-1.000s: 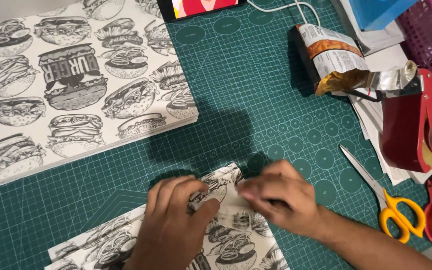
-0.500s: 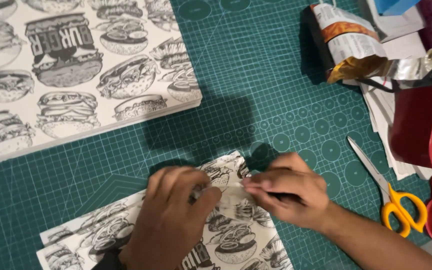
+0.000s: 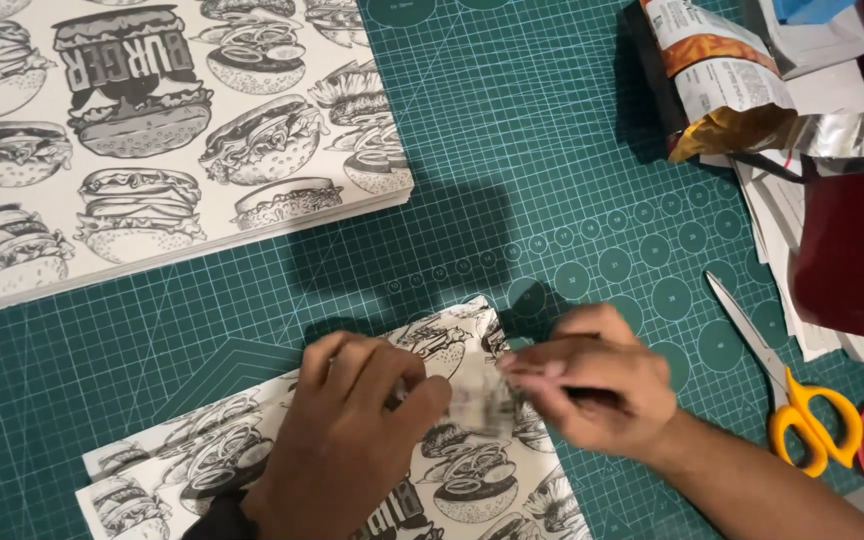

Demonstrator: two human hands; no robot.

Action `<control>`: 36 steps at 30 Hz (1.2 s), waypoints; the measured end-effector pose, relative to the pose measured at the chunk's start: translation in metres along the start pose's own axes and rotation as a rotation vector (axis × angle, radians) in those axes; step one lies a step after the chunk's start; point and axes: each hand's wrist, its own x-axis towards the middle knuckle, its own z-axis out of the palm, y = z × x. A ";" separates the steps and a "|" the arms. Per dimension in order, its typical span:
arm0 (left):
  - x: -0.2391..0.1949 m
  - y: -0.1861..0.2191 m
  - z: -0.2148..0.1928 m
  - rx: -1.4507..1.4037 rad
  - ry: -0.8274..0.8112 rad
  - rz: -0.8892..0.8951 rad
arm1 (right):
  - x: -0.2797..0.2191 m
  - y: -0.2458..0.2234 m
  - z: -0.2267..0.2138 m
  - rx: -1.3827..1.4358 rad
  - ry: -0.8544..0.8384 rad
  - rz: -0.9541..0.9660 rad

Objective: Folding printed burger wrapping papers and organizing them into neat stacks on a workstation.

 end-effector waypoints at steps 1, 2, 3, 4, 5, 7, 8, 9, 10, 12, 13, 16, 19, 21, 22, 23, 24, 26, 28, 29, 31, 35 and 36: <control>-0.001 0.000 0.000 -0.010 0.042 0.006 | 0.004 -0.001 0.001 -0.023 0.013 0.050; -0.002 0.000 0.001 -0.023 0.085 0.014 | 0.009 -0.001 0.002 -0.048 0.025 0.101; -0.001 0.000 0.000 -0.024 0.084 0.014 | 0.011 -0.002 0.001 -0.049 0.024 0.103; 0.001 0.000 -0.002 0.000 0.042 0.015 | 0.014 -0.003 0.002 -0.093 -0.062 0.218; 0.002 0.000 -0.004 0.024 0.001 0.016 | 0.016 -0.004 0.002 -0.137 -0.149 0.333; 0.003 0.002 -0.005 0.003 0.002 0.001 | 0.011 -0.002 0.002 -0.111 -0.142 0.301; 0.004 0.002 -0.007 -0.012 0.005 -0.015 | 0.009 -0.001 0.003 -0.082 -0.133 0.262; 0.002 0.001 -0.006 -0.009 0.008 -0.014 | 0.008 -0.002 0.003 -0.082 -0.132 0.258; 0.002 0.000 -0.005 -0.012 0.016 -0.006 | 0.006 -0.002 0.003 -0.069 -0.072 0.161; 0.002 -0.001 -0.003 -0.012 0.028 0.002 | 0.003 -0.002 0.003 -0.057 -0.011 0.058; 0.002 0.000 -0.002 -0.009 0.030 0.003 | 0.003 -0.002 0.003 -0.045 0.022 0.046; -0.002 0.002 0.000 -0.020 0.056 -0.007 | 0.015 -0.005 0.003 -0.097 -0.031 0.168; 0.002 0.002 -0.004 -0.009 0.058 -0.003 | 0.020 -0.006 0.004 -0.153 -0.120 0.291; 0.003 0.001 -0.003 0.013 0.037 0.009 | 0.016 -0.004 0.003 -0.143 -0.127 0.282; 0.002 0.000 -0.001 0.029 0.041 0.002 | 0.014 -0.003 0.003 -0.120 -0.099 0.202; 0.000 -0.002 0.002 0.046 0.044 -0.004 | 0.011 -0.002 0.002 -0.096 -0.071 0.121; 0.003 0.000 -0.001 0.044 0.043 -0.005 | 0.006 -0.002 0.002 -0.095 -0.072 0.123; 0.008 0.004 -0.008 -0.017 0.029 -0.026 | -0.003 -0.001 0.001 -0.037 0.029 0.065; -0.001 0.000 0.000 -0.015 0.044 -0.013 | 0.010 -0.003 0.002 -0.042 -0.004 0.128; -0.005 -0.001 0.004 -0.013 0.061 0.005 | 0.017 -0.004 0.002 -0.049 -0.035 0.190; -0.002 0.000 0.001 0.011 0.040 0.000 | 0.016 -0.004 0.004 -0.082 -0.087 0.230; -0.003 -0.003 0.003 0.064 0.027 0.000 | 0.011 -0.002 0.004 -0.010 -0.100 0.128; -0.002 -0.002 0.003 0.063 0.026 0.000 | 0.004 -0.001 0.002 -0.011 -0.100 0.129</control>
